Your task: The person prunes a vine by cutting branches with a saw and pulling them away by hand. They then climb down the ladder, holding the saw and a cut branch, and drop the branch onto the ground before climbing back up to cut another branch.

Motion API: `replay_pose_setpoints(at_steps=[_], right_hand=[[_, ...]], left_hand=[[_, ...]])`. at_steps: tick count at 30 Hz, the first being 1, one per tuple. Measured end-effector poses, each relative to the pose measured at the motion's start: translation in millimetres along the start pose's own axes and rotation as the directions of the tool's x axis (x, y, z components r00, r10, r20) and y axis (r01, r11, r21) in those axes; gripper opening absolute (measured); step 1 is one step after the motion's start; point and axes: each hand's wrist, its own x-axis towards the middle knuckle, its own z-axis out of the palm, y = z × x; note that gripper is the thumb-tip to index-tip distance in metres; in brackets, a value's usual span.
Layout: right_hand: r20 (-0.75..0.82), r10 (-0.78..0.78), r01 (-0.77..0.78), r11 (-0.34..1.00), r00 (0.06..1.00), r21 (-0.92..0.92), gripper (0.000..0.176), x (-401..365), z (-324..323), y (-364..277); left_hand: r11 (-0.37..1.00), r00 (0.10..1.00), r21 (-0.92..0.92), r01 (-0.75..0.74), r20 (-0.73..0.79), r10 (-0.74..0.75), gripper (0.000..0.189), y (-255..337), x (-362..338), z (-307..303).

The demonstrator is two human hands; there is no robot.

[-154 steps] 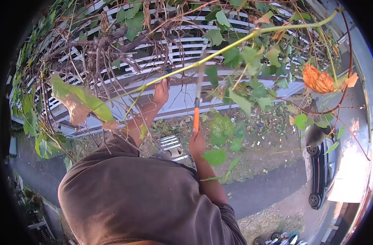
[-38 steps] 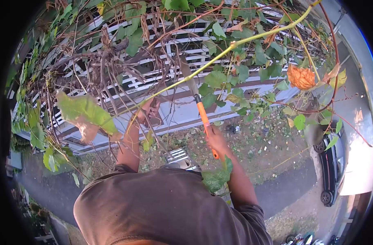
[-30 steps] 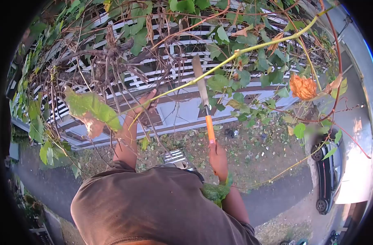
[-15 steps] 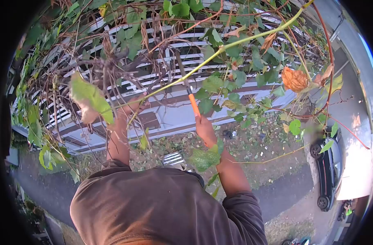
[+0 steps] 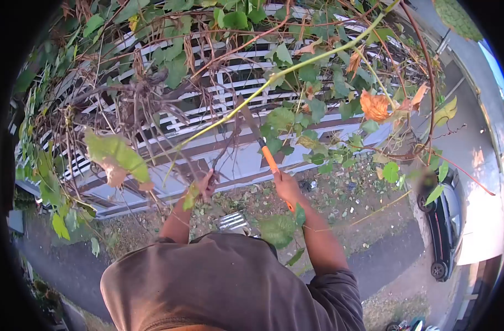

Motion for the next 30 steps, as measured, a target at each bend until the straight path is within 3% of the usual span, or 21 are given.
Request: replay_pose_setpoints(at_steps=[2,3,4,6,7,8,9,10,11,12,14,16,17,20,21,22,24,28,30], right_hand=[[-0.048,0.081,-0.075,0.990,0.996,0.118,0.053,-8.6,-18.9,-26.6],[-0.051,0.178,-0.162,0.959,0.983,0.231,0.051,-24.5,-13.5,-31.0],[-0.038,0.199,-0.186,0.955,0.979,0.230,0.051,-31.8,4.1,-13.7],[-0.375,0.007,0.037,0.993,0.927,0.111,0.049,-35.6,34.5,12.2],[-0.224,0.118,-0.050,0.956,0.967,0.289,0.049,-54.9,43.9,11.2],[-0.263,0.039,-0.004,0.991,0.964,0.131,0.050,-68.7,64.1,37.6],[-0.301,-0.055,0.046,0.998,0.952,-0.036,0.051,-72.3,78.8,62.9],[-0.113,0.171,-0.155,0.978,0.979,0.137,0.051,-81.2,74.7,59.7],[0.119,0.362,-0.381,0.887,0.925,0.261,0.052,-95.1,69.9,59.4],[0.113,0.372,-0.389,0.881,0.921,0.268,0.052,-108.3,70.7,65.3],[-0.165,0.247,-0.221,0.961,0.955,0.165,0.053,-119.2,74.1,74.8],[-0.183,0.301,-0.281,0.951,0.936,0.130,0.054,-137.0,65.6,81.7],[-0.199,0.341,-0.331,0.940,0.919,0.083,0.054,-148.5,58.4,85.4],[-0.176,0.326,-0.316,0.945,0.929,0.084,0.056,-167.9,67.5,123.1],[-0.161,0.342,-0.333,0.939,0.926,0.084,0.056,-184.3,67.1,125.7],[-0.083,0.382,-0.379,0.924,0.920,0.054,0.051,-201.8,60.3,125.1],[-0.035,0.399,-0.398,0.917,0.916,0.026,0.047,-200.4,43.6,134.2],[-0.272,-0.053,-0.052,0.930,0.961,-0.363,0.038,-250.4,92.5,226.3],[-0.377,-0.047,-0.040,0.975,0.925,-0.219,0.030,-239.9,106.1,194.9]], left_hand=[[0.974,0.980,-0.151,0.169,-0.080,-0.182,0.062,41.4,-25.1,38.3],[0.997,0.996,-0.060,0.043,-0.070,-0.047,0.061,29.0,-19.6,44.8],[1.000,0.998,-0.018,-0.020,-0.056,0.019,0.060,13.6,-16.1,55.3],[0.975,0.975,0.136,-0.179,-0.106,0.193,0.059,-3.5,-9.2,73.5],[0.931,0.941,0.258,-0.258,-0.151,0.303,0.058,-8.9,-5.7,76.2],[0.931,0.942,0.261,-0.257,-0.146,0.301,0.058,-39.0,-2.8,77.0],[0.882,0.905,0.337,-0.328,-0.154,0.396,0.057,-78.5,7.9,74.7],[0.820,0.857,0.412,-0.398,-0.151,0.492,0.056,-94.8,16.8,75.6],[0.814,0.856,0.411,-0.410,-0.136,0.499,0.056,-84.9,1.4,82.9],[0.825,0.887,0.447,-0.346,-0.132,0.443,0.055,-71.3,-31.0,84.4],[0.825,0.914,0.488,-0.283,-0.124,0.386,0.054,-33.1,-66.5,84.8],[0.917,0.978,0.389,-0.091,-0.139,0.156,0.053,-15.9,-81.3,86.5],[0.879,0.984,0.473,-0.057,-0.124,0.131,0.054,-33.5,-67.9,80.8],[0.817,0.967,0.574,-0.064,-0.168,0.194,0.058,-33.6,-87.2,81.0],[0.705,0.976,0.707,0.052,-0.184,0.112,0.061,-65.5,-80.8,67.4],[0.706,0.979,0.705,0.065,-0.184,0.093,0.061,-61.0,-108.8,67.1],[0.766,0.954,0.642,-0.041,-0.203,0.221,0.061,-30.5,-133.5,61.4],[0.813,0.974,0.574,-0.100,-0.111,0.198,0.058,-17.7,-128.0,69.8],[0.847,0.992,0.529,-0.055,-0.069,0.107,0.059,-31.3,-105.9,74.0]])
